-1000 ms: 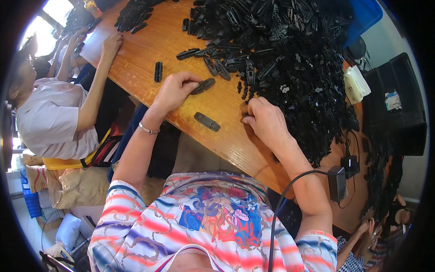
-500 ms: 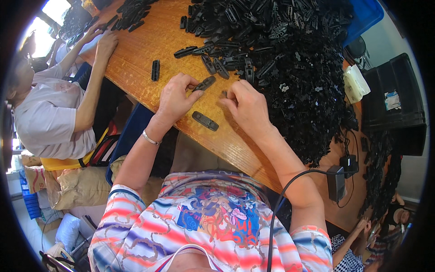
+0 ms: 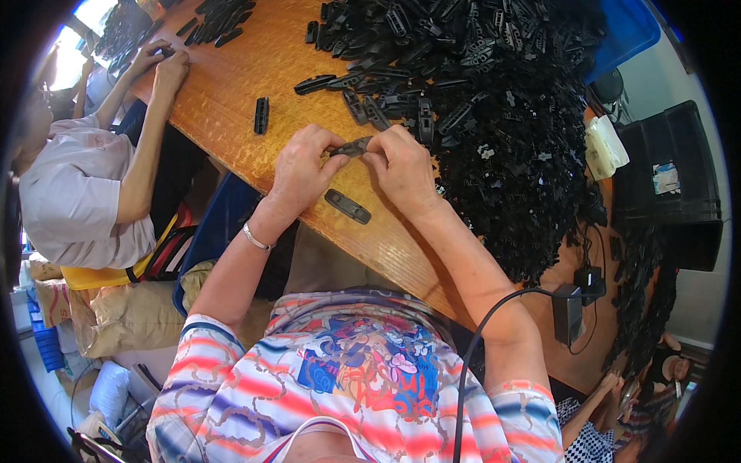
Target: The person assembles plastic components by hand, inserting small plastic clips into larger plastic bases and placing the assembled pieces onto the table.
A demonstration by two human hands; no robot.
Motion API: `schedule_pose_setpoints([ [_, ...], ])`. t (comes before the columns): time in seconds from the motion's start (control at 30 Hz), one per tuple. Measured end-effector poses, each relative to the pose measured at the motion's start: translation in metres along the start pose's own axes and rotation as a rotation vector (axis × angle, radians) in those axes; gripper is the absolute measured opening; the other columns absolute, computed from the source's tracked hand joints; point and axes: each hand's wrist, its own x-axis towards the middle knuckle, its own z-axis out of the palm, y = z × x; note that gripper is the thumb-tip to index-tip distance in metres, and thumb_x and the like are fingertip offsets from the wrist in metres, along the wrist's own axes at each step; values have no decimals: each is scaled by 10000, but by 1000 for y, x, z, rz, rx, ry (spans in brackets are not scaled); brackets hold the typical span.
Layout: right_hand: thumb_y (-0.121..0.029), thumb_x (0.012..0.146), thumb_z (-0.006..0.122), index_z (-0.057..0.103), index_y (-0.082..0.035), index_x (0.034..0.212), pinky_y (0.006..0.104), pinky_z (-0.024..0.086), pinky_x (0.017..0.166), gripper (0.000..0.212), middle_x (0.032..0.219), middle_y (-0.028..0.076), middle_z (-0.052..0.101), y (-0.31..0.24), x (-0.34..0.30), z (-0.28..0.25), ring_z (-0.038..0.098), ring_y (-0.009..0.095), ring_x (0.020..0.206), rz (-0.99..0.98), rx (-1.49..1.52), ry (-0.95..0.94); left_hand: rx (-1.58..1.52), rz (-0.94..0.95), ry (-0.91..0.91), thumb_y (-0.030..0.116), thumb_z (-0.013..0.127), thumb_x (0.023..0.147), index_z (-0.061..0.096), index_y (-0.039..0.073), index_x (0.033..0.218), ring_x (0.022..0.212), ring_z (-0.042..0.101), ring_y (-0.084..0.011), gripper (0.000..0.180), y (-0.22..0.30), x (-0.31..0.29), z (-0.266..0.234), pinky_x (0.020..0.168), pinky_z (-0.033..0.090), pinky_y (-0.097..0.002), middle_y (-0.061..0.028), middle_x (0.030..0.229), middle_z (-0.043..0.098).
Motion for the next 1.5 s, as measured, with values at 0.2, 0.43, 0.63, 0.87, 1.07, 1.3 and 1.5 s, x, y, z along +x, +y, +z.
schedule_pose_setpoints([
  [0.2, -28, 871, 860, 721, -39, 969, 452, 571, 746, 171, 948, 141, 692, -2, -2, -7, 715, 380, 873, -75, 19, -47, -20, 42, -63, 115, 848, 891, 779, 84, 1065, 1076, 660, -372, 190, -5, 2, -3, 914, 551, -480, -124, 1074, 691],
  [0.43, -29, 878, 853, 735, -52, 979, 462, 577, 760, 157, 962, 139, 702, -9, 1, -4, 728, 382, 904, -134, 83, -136, -69, 54, -189, 98, 841, 883, 809, 88, 1103, 1118, 644, -358, 223, -8, 4, -11, 1005, 527, -461, -110, 1103, 715],
  [0.63, -41, 891, 849, 731, -49, 978, 468, 581, 765, 147, 961, 134, 707, -9, -4, -10, 731, 384, 914, -121, 25, -190, -91, 73, -248, 107, 843, 882, 812, 78, 1088, 1145, 641, -358, 210, -6, 1, -17, 1017, 518, -447, -118, 1116, 722],
  [0.87, -238, 889, 901, 826, -28, 932, 460, 596, 804, 226, 910, 197, 796, -22, 4, -23, 782, 379, 877, 332, 58, -388, -126, -45, -348, 187, 826, 939, 806, 43, 1020, 1043, 678, -351, 167, -5, 7, -17, 963, 537, -444, -141, 1068, 735],
  [1.07, -373, 847, 936, 833, -52, 898, 460, 591, 774, 341, 852, 172, 797, -16, 19, -21, 768, 377, 824, 384, -152, -499, -58, -44, -302, 192, 800, 958, 786, 14, 971, 898, 696, -313, 179, 3, 12, -16, 828, 549, -427, -141, 906, 680],
  [1.3, -295, 919, 858, 825, -42, 968, 446, 603, 815, 260, 905, 153, 798, -3, -2, -92, 778, 343, 874, 409, -145, -300, -94, -63, -298, 245, 797, 967, 812, 70, 1013, 1059, 696, -364, 181, -2, -10, -34, 957, 549, -480, -138, 1026, 734],
  [1.5, -121, 921, 825, 789, -65, 1045, 457, 609, 841, 141, 1035, 113, 735, 1, -34, -97, 759, 353, 956, 145, -401, -353, 325, -53, 274, 262, 839, 963, 776, 78, 1165, 1060, 680, -361, 281, -51, 10, -58, 975, 548, -489, -131, 1074, 730],
])
